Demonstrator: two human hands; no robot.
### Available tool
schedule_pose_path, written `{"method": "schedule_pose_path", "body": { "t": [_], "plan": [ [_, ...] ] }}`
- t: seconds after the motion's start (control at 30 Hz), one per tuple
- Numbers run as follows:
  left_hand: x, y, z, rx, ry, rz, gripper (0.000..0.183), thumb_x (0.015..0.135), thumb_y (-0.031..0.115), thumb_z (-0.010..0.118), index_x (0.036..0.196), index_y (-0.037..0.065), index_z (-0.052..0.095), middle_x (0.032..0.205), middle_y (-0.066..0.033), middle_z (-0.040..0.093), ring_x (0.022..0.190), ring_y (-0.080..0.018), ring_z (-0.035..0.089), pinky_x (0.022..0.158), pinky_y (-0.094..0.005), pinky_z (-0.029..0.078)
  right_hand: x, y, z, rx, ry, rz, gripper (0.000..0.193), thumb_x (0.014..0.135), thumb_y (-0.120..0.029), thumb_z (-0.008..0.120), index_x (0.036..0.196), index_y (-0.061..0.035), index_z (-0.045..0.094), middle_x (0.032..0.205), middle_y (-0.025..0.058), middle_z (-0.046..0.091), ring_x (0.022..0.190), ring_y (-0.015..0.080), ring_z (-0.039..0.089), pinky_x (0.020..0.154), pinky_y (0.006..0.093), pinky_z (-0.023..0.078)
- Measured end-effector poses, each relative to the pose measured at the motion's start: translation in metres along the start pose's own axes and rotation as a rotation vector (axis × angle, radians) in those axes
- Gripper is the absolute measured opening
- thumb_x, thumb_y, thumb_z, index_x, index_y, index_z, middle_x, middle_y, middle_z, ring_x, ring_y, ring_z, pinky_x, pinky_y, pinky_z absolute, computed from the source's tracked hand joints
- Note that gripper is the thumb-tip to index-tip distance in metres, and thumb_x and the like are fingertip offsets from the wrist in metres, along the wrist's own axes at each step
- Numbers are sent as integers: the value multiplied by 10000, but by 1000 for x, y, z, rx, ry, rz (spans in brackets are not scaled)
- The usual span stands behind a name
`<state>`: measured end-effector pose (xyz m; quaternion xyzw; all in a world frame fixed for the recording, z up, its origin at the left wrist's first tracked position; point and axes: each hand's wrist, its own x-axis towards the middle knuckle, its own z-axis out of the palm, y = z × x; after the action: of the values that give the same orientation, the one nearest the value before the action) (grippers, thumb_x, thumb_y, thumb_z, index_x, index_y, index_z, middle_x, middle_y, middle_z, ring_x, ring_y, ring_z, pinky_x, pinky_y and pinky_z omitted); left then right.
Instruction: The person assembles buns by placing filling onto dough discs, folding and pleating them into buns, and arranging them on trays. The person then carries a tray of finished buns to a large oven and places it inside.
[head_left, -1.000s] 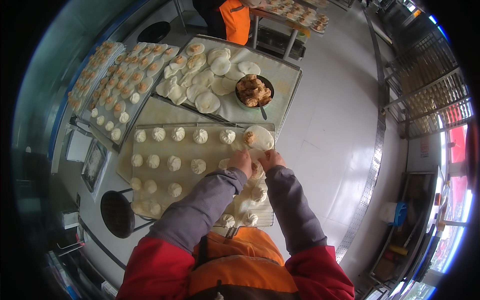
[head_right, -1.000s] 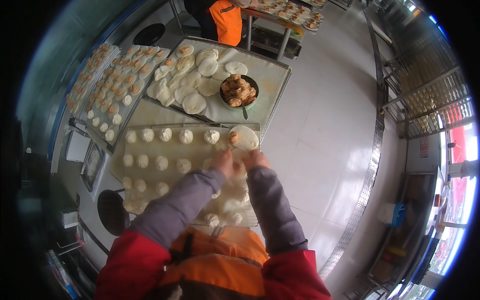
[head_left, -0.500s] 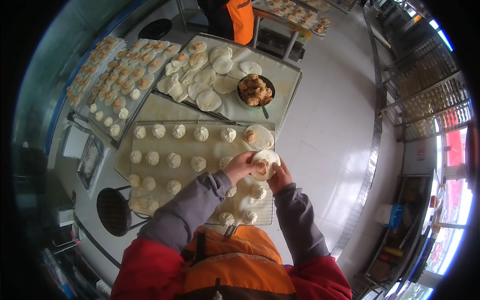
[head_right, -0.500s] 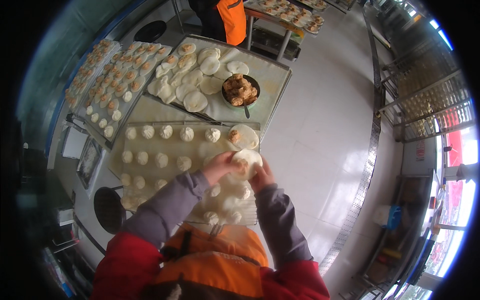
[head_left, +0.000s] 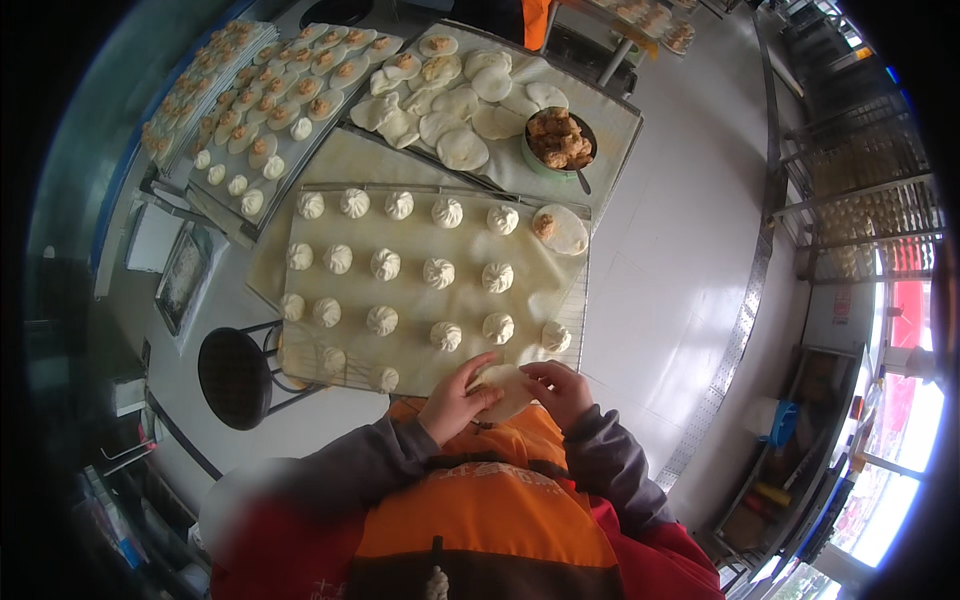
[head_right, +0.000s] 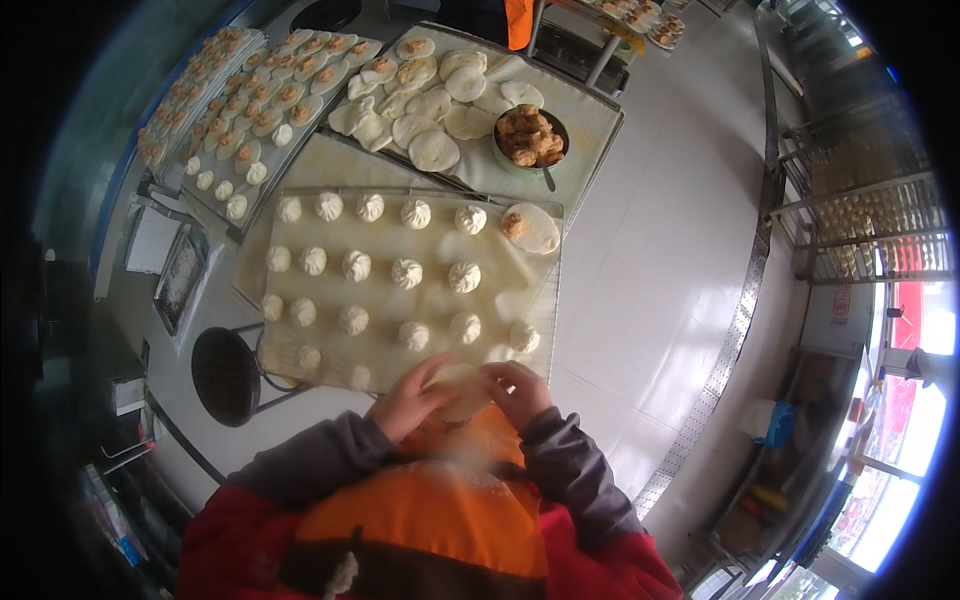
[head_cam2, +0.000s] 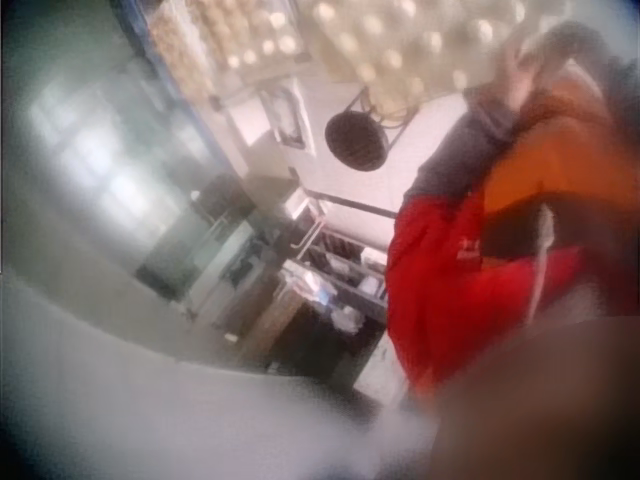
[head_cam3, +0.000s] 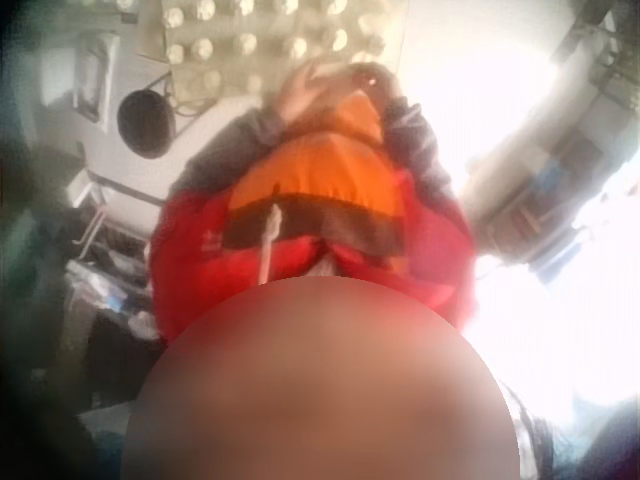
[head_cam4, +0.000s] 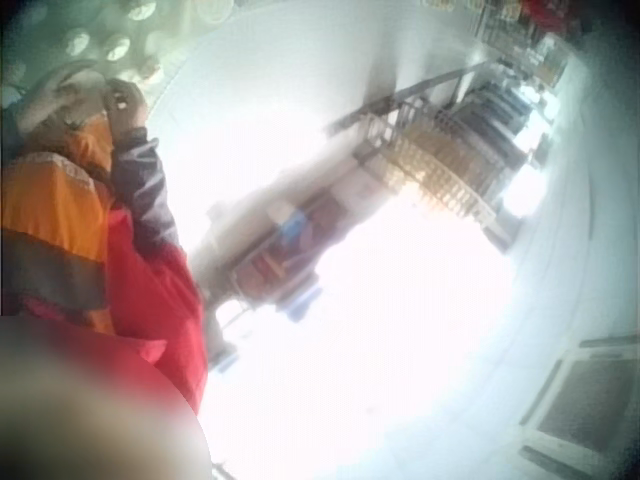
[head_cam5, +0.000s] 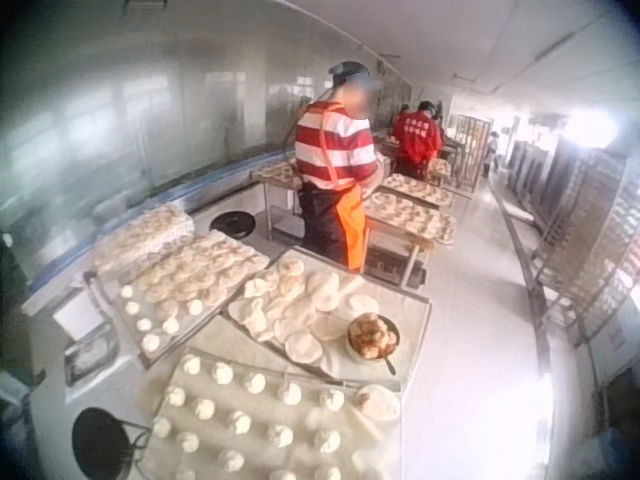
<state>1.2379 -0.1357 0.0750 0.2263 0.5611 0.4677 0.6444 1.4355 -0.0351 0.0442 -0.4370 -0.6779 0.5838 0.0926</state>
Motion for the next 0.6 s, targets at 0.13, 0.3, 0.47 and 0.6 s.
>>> {"method": "schedule_pose_path", "body": {
  "t": [0.13, 0.3, 0.47, 0.6],
  "plan": [
    [-24, 13, -20, 334, -97, 8, 402, 896, 208, 648, 1213, -24, 560, 1071, -157, 658, 992, -206, 634, 846, -301, 489, 1, 12, 25, 213, -128, 101, 248, 836, -96, 690, 1075, -31, 670, 862, 66, 660, 752, 126, 611, 701, 277, 507],
    [-36, 6, -39, 404, -49, -77, 261, 915, 136, 622, 1119, -25, 597, 927, -67, 682, 847, -124, 623, 755, -279, 502, -6, -9, 43, -112, -94, -243, 207, 817, -76, 696, 1015, -27, 660, 831, 86, 646, 730, 163, 616, 664, 298, 503],
    [-37, -28, -47, 325, -33, 152, 251, 882, 115, 627, 1099, -11, 608, 917, -101, 686, 818, -143, 637, 733, -296, 503, -5, -39, 57, -69, -136, -164, 163, 806, -84, 683, 959, -48, 638, 820, 97, 605, 710, 253, 610, 627, 330, 500],
    [-32, -33, -64, 331, -141, -102, 275, 888, 152, 617, 1118, 2, 608, 903, -139, 686, 834, -173, 653, 735, -316, 503, -1, -45, 66, -285, -168, -495, 159, 828, -100, 648, 977, -49, 635, 871, 100, 607, 741, 285, 614, 652, 353, 504]
  ]
}}
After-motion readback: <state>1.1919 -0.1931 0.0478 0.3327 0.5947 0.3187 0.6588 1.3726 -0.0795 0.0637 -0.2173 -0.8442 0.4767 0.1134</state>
